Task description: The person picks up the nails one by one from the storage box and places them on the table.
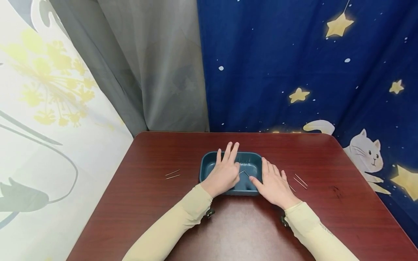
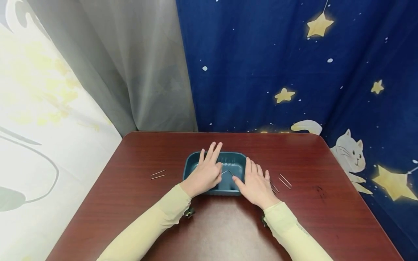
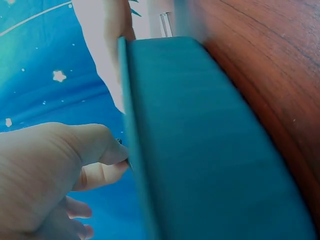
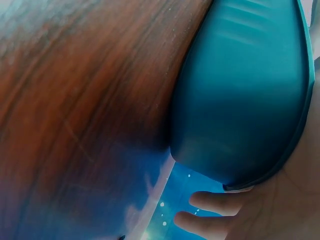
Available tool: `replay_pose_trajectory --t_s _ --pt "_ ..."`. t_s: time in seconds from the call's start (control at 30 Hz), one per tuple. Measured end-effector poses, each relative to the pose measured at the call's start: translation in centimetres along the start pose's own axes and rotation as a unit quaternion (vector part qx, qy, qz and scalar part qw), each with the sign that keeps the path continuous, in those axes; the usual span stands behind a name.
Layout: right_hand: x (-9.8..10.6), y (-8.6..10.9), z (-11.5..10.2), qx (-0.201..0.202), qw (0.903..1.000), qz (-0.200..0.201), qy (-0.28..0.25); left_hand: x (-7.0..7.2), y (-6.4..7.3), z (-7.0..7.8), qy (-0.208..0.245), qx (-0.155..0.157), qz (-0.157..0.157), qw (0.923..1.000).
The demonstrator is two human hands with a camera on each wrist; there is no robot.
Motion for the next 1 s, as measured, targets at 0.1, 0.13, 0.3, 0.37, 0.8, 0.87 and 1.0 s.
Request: replay_pose_trajectory --t_s 0.1,0.13,0.3,0.37,0.8,0.87,1.0 --pt "0.0 0.0 0.0 0.001 1.0 0.003 0.002 0.9 0.3 -0.1 0.004 -0.005 0.004 1.0" --pt "0.0 0.0 0.0 0.001 1.0 0.005 0.003 1.2 0.4 -0.2 0.006 -0.007 0.006 0.9999" --pt "0.0 -0.1 0.1 0.002 0.9999 0.01 0.005 2.5 0.9 -0.4 0.011 -0.019 0.015 0.9996" --pt "0.0 -0.1 0.1 0.002 0.9999 0.01 0.003 2.9 1.1 -0.6 0.01 -0.023 0.014 0.9996" --pt "0.0 0.0 0.0 -0.003 1.0 0.001 -0.008 5.3 3.0 -4.5 0.011 -0.018 -0.025 0.9995" --pt "0.0 0.0 0.0 -0.003 1.0 0.0 -0.008 5.5 3.5 -5.4 0.014 -0.013 -0.026 0.9995" --pt "-0.1 0.0 0.1 -0.003 1.0 -0.001 -0.006 5.7 4.8 -7.2 0.024 -0.005 -0.023 0.9994"
Point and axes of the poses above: each hand's wrist, its own y-axis away from the middle knuckle, its own x-axis out of the back of the hand, z = x × y, the point moved 4 cm from there along -y, towards the middle knuckle, and after that the axes turned 2 degrees about -x, right-handed, at the moved point
